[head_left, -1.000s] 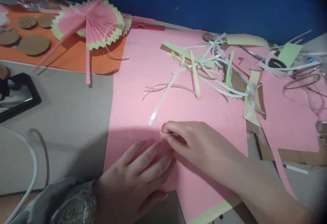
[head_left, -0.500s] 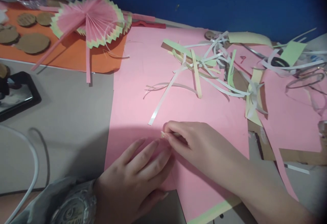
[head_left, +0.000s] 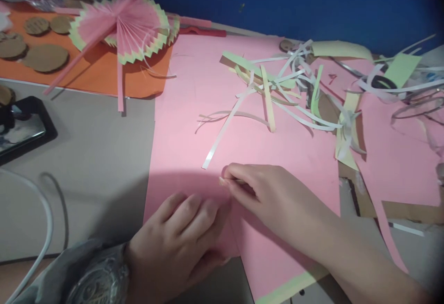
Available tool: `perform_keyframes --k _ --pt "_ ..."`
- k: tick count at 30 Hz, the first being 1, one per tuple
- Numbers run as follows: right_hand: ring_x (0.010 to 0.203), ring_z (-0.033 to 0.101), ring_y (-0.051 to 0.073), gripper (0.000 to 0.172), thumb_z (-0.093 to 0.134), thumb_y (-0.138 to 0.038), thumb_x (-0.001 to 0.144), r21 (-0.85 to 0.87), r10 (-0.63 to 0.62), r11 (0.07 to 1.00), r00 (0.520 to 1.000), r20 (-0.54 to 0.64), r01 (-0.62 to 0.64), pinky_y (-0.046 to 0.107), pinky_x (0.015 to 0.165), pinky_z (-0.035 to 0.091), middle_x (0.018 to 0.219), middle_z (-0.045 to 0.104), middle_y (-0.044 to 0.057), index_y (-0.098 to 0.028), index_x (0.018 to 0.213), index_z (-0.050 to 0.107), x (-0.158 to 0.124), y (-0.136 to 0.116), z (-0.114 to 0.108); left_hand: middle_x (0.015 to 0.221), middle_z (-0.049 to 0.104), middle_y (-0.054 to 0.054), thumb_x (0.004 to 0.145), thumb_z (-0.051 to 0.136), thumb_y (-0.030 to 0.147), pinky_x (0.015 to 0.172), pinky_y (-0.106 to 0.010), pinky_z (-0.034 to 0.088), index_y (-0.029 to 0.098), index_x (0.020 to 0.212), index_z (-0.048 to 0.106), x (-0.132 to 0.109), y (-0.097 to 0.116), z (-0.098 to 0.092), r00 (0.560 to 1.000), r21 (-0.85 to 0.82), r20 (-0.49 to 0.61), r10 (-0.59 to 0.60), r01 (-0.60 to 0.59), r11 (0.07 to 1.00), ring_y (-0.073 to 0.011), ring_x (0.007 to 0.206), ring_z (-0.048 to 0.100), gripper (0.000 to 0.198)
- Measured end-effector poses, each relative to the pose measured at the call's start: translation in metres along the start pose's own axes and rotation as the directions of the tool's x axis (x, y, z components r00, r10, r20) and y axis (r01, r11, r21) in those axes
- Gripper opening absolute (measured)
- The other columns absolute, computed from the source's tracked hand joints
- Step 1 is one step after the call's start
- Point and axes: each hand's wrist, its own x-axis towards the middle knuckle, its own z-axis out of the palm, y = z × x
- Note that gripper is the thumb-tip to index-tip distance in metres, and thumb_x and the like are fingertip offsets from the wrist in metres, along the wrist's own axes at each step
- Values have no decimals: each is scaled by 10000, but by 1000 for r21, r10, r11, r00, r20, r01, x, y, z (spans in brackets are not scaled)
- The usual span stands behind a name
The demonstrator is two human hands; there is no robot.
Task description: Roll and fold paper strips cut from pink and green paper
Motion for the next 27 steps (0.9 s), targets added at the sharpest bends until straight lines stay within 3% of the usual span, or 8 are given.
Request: perform_keyframes --k 3,6,11,27 --pt "542 470 107 247 411 -241 899 -4 -10 1000 1000 -5 10 255 501 234 569 516 -39 -197 659 439 0 1 0 919 607 -51 877 461 471 713 -372 364 115 1234 548 2 -2 -2 999 65 41 -21 18 998 -199 794 473 512" --pt "540 466 108 251 410 -246 899 -16 -3 1000 1000 -11 3 258 498 228 564 510 -40 -199 655 438 0 1 1 869 596 -40 873 450 502 659 -365 339 100 1268 516 3 -5 -6 995 97 99 -25 15 995 -197 755 448 567" --pt "536 458 108 261 407 -265 902 -27 11 1000 1000 -4 -11 262 490 221 559 493 -44 -201 650 423 0 0 1 866 597 -28 896 425 466 651 -362 320 116 1307 476 2 -7 -10 990 120 142 -17 0 993 -198 752 438 542" --pt "515 411 93 268 391 -288 914 -26 10 1000 999 -38 -11 267 474 204 550 436 -63 -204 659 384 -2 2 6 890 612 -47 892 447 391 650 -361 314 76 1299 469 3 -5 -10 990 116 137 -23 7 993 -204 758 449 515"
